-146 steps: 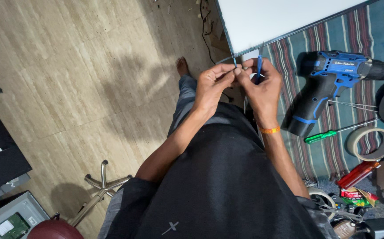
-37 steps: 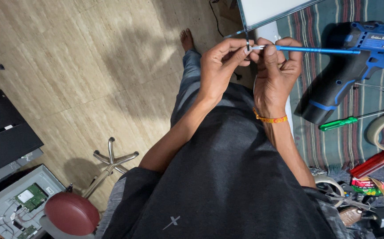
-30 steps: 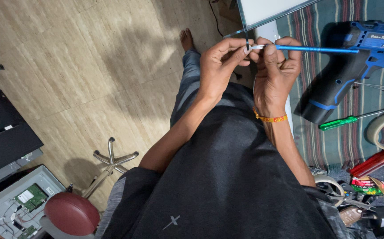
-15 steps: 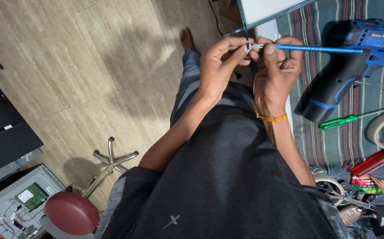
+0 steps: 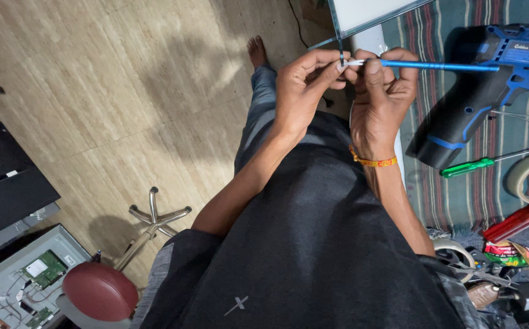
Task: The person uses a blue precision tool to pry and remove small clips from the frame of a flat white panel. They then use a brush to sweep the panel surface and continue prying along the edges.
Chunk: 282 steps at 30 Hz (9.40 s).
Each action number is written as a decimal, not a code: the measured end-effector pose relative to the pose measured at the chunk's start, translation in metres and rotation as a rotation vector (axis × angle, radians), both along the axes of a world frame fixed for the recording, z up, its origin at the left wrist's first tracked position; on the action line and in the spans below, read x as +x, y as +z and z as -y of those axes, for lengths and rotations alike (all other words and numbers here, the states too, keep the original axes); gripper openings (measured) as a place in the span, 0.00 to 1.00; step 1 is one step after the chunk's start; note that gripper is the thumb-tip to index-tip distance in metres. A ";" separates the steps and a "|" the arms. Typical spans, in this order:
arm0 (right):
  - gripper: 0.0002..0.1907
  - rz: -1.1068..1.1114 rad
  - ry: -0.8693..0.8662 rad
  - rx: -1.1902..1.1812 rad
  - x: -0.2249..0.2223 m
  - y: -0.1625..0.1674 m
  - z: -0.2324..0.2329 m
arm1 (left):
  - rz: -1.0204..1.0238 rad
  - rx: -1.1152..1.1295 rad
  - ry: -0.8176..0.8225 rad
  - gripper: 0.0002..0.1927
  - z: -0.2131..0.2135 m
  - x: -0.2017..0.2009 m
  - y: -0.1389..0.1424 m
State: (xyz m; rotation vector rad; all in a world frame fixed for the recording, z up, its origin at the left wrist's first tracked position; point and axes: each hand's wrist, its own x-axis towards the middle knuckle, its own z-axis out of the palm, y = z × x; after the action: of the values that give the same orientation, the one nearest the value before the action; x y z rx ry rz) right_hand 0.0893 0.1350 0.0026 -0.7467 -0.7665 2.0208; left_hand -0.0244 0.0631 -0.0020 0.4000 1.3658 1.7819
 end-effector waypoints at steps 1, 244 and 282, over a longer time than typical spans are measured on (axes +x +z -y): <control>0.12 0.001 0.000 0.002 0.000 0.000 0.000 | -0.002 -0.003 0.002 0.09 0.000 0.000 0.000; 0.11 0.044 -0.018 0.105 -0.006 -0.002 0.003 | -0.016 -0.002 -0.025 0.08 -0.003 -0.008 -0.007; 0.11 -0.045 -0.069 0.021 -0.018 -0.009 -0.005 | -0.085 0.006 0.032 0.11 0.003 -0.002 -0.014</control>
State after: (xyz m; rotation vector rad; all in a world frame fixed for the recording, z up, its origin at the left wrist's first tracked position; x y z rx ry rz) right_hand 0.0716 0.1399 -0.0067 -0.7034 -0.7259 1.9585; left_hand -0.0264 0.0598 -0.0156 0.4638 1.4334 1.8130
